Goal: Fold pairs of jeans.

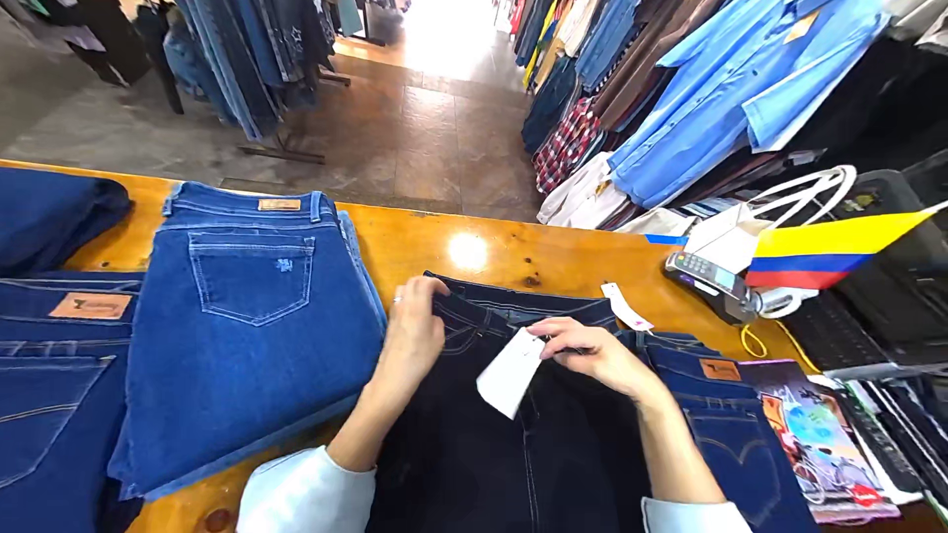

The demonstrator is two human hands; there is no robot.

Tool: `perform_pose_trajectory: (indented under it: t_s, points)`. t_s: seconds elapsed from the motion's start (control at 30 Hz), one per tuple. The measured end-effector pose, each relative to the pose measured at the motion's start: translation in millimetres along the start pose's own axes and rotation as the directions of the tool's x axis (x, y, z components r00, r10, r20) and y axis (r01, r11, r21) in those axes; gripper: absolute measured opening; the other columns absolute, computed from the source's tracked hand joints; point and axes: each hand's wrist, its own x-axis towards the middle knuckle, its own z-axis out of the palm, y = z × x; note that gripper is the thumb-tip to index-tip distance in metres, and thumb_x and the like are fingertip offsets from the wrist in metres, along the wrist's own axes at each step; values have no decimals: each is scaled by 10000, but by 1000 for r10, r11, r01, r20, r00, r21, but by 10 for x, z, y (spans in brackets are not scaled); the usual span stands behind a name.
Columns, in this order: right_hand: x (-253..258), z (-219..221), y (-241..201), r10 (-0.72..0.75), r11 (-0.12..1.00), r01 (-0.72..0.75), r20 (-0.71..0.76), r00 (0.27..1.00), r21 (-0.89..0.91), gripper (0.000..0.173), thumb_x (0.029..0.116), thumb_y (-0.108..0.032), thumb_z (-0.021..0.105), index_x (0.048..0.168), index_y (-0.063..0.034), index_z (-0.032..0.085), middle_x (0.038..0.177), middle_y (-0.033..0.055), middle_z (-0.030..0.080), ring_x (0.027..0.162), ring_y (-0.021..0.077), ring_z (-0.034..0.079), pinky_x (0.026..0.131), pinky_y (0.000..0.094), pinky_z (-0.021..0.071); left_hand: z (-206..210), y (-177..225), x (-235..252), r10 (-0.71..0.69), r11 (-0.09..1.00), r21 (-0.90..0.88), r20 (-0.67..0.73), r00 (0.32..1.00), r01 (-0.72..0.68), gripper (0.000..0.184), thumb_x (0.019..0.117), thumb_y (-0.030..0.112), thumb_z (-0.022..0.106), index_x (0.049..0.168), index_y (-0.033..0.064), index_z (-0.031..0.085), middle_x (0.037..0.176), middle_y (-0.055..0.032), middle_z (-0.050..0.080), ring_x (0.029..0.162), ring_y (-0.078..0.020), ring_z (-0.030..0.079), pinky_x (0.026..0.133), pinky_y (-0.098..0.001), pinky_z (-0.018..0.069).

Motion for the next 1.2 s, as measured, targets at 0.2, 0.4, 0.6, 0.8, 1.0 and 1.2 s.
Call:
perform_pose_trajectory:
  t_s: [0.2,0.4,0.6,0.8,1.0,1.2]
  points:
    - [-164,-448,254,529,659,-716,-535,658,-230,551,994,-213,676,1434,65,494,1367,334,557,1259,518,541,1046,675,408,-12,-153,199,-331,944,22,128,935,330,607,997,224,679,1462,-76,432,1394,-327,532,1305,-469,532,1095,-610,410]
    - [-122,-493,387,663,542,-784,-420,620,-302,426,948,-240,752,1210,78,644,1085,309,667,1064,480,630,952,660,452,149,-185,320,-453,891,17,105,885,454,560,939,223,756,1363,-73,541,1275,-317,611,1248,-462,572,1067,-615,420]
    - [-88,-397,97,590,606,-756,-497,636,-248,333,948,-206,737,1123,67,662,1029,290,671,997,454,640,889,647,464,171,-265,318,-400,900,-125,145,905,418,378,918,178,768,1206,-39,652,1170,-289,656,1156,-442,614,1007,-646,443]
    - [-390,-78,-853,390,827,-552,-597,701,-107,236,912,-179,745,1011,11,645,872,151,649,804,265,623,749,514,484,-50,568,-408,-159,971,-173,61,985,168,350,1029,230,612,1252,-39,601,1185,-258,649,1155,-387,624,1005,-605,458]
    - [-1261,772,-2143,199,929,7,-514,835,370,266,904,-118,630,1167,-132,667,936,-46,729,814,43,699,702,254,608,71,1727,-2138,234,920,-269,-211,949,-286,406,1096,265,463,1371,-32,440,1360,-208,554,1193,-262,607,980,-438,518]
    - [-2181,775,-2501,-130,949,179,-192,973,261,476,1065,-555,393,1241,-198,655,1027,-68,704,924,41,681,804,248,595,96,1762,-3045,369,831,-331,-276,888,-448,660,781,99,850,1302,50,447,1112,-73,659,984,-80,670,832,-258,584]
